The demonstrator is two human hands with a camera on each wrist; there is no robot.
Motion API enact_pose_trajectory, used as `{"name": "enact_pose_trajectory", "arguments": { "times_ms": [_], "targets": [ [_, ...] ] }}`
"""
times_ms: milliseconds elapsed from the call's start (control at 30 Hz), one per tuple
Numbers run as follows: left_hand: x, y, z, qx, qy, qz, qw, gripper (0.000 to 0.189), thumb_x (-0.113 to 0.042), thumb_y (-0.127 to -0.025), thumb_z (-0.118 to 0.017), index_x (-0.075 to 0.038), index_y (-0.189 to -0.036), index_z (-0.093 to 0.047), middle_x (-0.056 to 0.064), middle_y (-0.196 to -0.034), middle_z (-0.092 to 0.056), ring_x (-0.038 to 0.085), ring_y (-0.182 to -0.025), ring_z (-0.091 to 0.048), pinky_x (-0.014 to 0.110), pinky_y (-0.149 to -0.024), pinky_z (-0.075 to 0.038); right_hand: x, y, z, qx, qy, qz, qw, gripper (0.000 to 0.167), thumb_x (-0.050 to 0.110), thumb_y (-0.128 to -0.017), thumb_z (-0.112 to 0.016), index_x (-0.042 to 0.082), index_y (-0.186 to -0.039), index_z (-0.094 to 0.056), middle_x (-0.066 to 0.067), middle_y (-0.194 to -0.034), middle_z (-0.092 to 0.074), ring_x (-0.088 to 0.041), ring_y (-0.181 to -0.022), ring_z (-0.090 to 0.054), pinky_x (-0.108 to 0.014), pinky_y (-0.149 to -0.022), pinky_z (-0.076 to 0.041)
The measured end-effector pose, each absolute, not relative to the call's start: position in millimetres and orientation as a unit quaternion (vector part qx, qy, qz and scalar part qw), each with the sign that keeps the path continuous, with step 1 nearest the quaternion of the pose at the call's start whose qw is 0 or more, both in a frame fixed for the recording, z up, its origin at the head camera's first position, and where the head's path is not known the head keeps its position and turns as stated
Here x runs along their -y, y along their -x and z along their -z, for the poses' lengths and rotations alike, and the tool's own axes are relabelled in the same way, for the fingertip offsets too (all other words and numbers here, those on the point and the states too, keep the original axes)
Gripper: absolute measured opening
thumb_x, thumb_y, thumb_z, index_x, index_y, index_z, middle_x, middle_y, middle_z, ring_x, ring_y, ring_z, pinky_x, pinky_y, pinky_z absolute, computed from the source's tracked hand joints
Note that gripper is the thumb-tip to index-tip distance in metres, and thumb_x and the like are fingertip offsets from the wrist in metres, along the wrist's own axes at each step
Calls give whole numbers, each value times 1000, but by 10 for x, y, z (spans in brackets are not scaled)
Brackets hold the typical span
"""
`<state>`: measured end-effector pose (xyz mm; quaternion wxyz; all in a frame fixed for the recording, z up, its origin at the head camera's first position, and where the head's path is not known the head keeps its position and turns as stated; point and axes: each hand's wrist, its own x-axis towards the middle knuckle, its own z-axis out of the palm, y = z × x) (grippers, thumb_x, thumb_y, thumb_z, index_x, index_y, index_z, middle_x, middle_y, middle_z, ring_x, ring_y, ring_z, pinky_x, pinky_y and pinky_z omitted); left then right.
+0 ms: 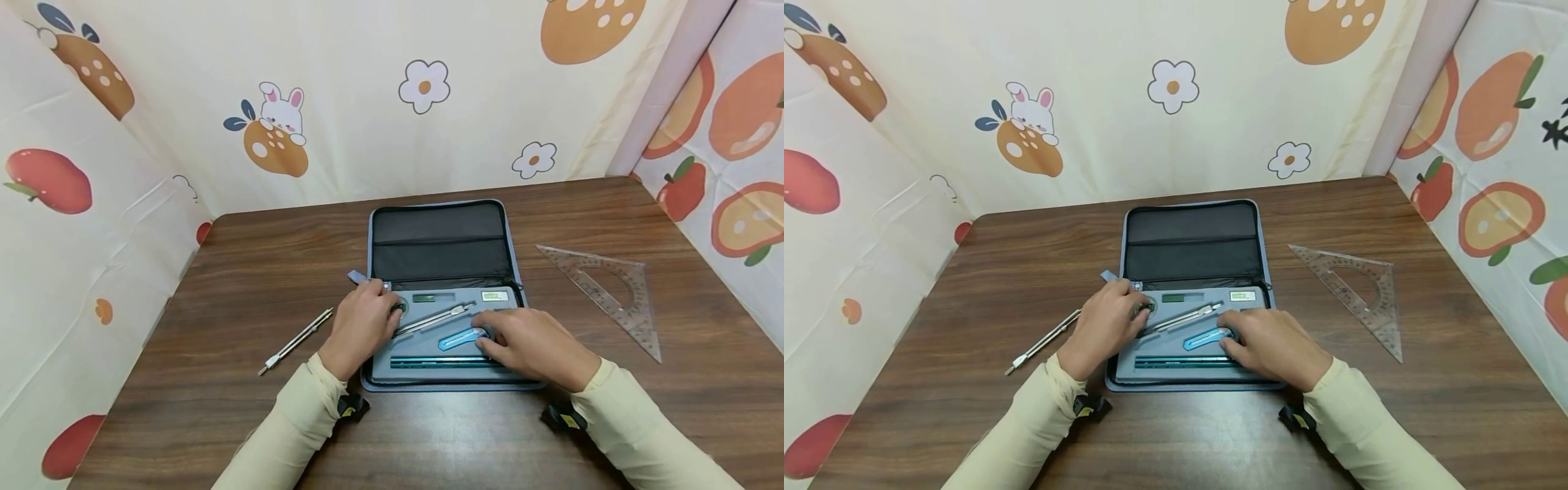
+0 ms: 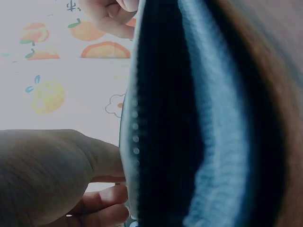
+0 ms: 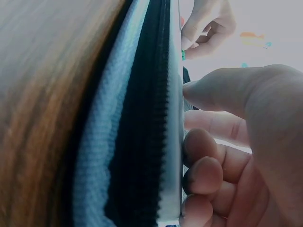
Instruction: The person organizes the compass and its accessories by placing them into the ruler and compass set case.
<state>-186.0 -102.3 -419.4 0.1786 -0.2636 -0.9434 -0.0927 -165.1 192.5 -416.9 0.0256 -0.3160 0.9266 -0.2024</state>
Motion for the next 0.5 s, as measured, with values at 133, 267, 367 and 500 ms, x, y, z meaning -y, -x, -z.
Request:
{"name": "enact_pose_trajectory", "arguments": {
  "times_ms": [133,267,367,500],
  "targets": [
    [1019,1870,4201,940,275,96,179,9,-18,-90,-75,-12,-95,-79,5,-83,-59,21,-74,-54,35,-60,-49,-1923,1653,4169,-927,316,201,24,26,29,-95,-70,19,-119,-71,20,-61,-43,2,-51,-38,-24,-45,-33],
    [988,1871,4195,934,288,103,184,10,-21,-91,-75,-13,-96,-78,2,-83,-60,18,-74,-56,33,-60,-50,-1921,1658,4170,-927,316,200,23,26,29,-95,-69,19,-119,-71,20,-60,-43,2,-50,-37,-24,-45,-32],
    [948,1870,4194,930,299,104,187,9,-22,-91,-75,-15,-96,-79,0,-82,-62,16,-73,-58,33,-61,-51,-1918,1660,4165,-927,316,201,23,26,29,-95,-69,19,-119,-71,20,-60,-43,2,-51,-38,-24,-46,-33],
    [917,1870,4206,927,309,117,178,10,-23,-92,-75,-16,-98,-78,-1,-83,-65,16,-73,-61,34,-65,-53,-1910,1661,4162,-928,314,201,26,26,31,-96,-69,20,-119,-71,19,-60,-43,2,-50,-38,-25,-46,-33]
  ]
}}
